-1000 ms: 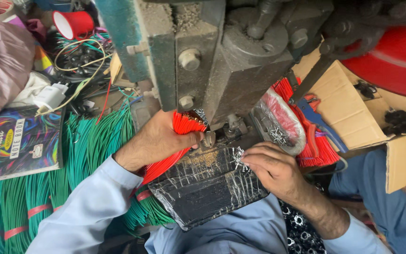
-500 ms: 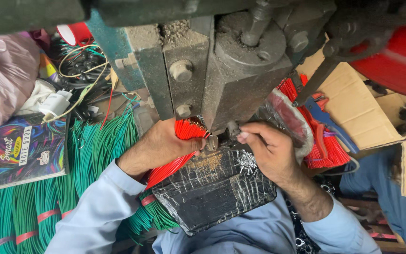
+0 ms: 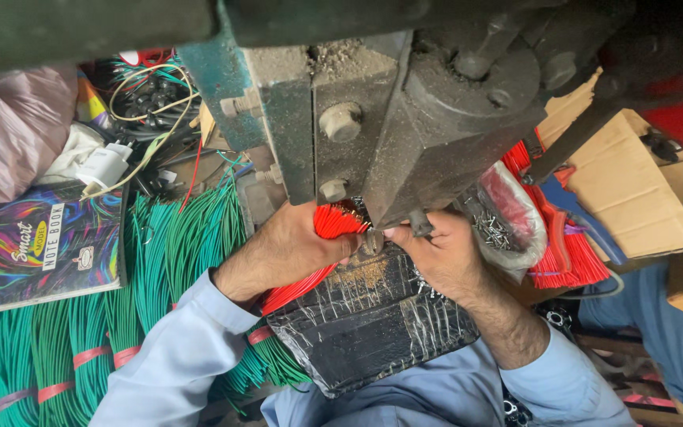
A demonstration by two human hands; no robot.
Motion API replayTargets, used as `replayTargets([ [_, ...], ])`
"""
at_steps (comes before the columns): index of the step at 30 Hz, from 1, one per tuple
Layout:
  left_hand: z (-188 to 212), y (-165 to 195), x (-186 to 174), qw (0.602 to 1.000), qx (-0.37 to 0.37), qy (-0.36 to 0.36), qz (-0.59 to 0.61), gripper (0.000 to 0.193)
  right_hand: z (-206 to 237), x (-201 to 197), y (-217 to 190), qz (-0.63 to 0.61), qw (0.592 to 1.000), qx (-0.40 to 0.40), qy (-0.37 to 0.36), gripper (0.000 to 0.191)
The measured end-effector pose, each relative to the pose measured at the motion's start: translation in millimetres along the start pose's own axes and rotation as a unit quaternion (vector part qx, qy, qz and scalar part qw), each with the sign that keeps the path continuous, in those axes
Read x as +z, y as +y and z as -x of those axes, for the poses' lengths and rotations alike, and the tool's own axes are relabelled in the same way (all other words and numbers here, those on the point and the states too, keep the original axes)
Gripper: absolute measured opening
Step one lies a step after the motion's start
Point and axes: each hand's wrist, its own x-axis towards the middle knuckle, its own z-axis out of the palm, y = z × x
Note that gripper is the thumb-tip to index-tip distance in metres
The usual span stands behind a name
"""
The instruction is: The person holds a bundle of red wires and inserts one wire end into a bench-mounted press machine to crimp a metal terminal onto it, operating the machine repeatedly. They use pliers to trim or adjust a wire, gather the finished wires into a bundle in their lap, and pick terminals from a tray while working.
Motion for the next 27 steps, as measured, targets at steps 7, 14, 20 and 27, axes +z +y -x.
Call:
replayTargets([
  [7,0,-1,-1,1.0,0.002,0.002,-0.019,0.02,1,0,4,0.026,1.0,0.0,0.006,0.01],
  [14,0,3,0,0.997,0.013,0.0,-0.074,0.02,0,2,7,0.027,0.999,0.021,0.012,0.022],
  [20,1,5,2,0.996,-0.034,0.023,-0.075,0.021,-2,1,0,0.04,0.999,-0.003,0.017,0.019],
  [27,0,1,4,0.996,-0.011,0.028,-0.079,0.016,-4,-3,-3,0.047,0.998,-0.048,0.011,0.004],
])
